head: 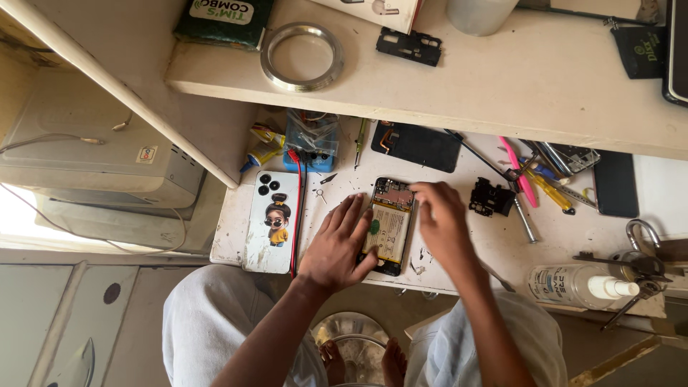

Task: The person repairs a disassembled smartphone on a cluttered workbench, holding the phone steady with one hand while using a screwdriver and tweezers to remove and reposition small internal components and screws. They lift the mid-frame and battery area, reseat parts, and continue tightening screws on the phone body.

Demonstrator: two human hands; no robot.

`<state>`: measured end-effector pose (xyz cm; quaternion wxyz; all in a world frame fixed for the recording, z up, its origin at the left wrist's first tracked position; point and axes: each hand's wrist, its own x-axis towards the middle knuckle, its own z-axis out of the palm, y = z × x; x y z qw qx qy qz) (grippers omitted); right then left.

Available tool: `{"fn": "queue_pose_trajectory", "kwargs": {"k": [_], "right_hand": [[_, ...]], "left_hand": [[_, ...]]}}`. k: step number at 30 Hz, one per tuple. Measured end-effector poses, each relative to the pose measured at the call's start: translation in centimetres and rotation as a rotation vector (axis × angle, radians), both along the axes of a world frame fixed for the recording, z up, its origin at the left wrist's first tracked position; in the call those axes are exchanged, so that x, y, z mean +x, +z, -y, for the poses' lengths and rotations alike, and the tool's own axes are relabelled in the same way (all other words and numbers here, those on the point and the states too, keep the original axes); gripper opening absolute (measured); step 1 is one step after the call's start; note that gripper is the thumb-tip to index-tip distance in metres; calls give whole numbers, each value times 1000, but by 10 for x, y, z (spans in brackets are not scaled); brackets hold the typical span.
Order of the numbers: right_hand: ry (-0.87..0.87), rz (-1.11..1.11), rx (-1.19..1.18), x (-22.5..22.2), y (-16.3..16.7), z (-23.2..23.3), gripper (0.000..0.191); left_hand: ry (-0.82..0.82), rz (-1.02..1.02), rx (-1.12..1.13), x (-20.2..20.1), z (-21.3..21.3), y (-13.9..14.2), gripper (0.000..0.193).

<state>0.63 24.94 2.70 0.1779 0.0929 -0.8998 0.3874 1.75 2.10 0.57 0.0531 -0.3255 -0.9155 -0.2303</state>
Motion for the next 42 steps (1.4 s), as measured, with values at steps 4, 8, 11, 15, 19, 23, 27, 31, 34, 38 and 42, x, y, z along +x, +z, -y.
{"fn": "queue_pose_trajectory", "kwargs": {"k": [4,8,11,15,19,23,27,31,34,38,42], "right_hand": [[-159,204,-84,5,5,-21,23],[-140,147,-112,5,7,-30,21],[-137,163,-110,6,8,-32,21],[-110,167,-112,8,10,-33,22],[-147,184,-85,9,9,-36,19],[-205,80,-60,7,1,-49,18],[-342,78,18,9,-12,-78,19],[-428,-2,353,17,-25,-104,55],[-427,95,369,14,-34,-107,65],[-459,186,392,8,-35,-102,59],[-501,333,313,9,-26,-100,67]], "left_hand": [[-7,66,-60,-2,1,5,85],[-28,79,-129,-3,-1,7,98],[-40,76,-183,-4,-2,7,100],[-53,65,-247,-5,-2,4,100],[-52,25,-260,-5,-3,1,100],[-46,22,-232,-4,-3,1,100],[-30,69,-187,-4,-3,1,97],[-28,57,-136,-4,-3,0,96],[-21,51,-117,-3,-4,0,94],[-21,50,-114,-4,-5,-2,93],[-20,53,-114,-3,-4,-2,94]]}}
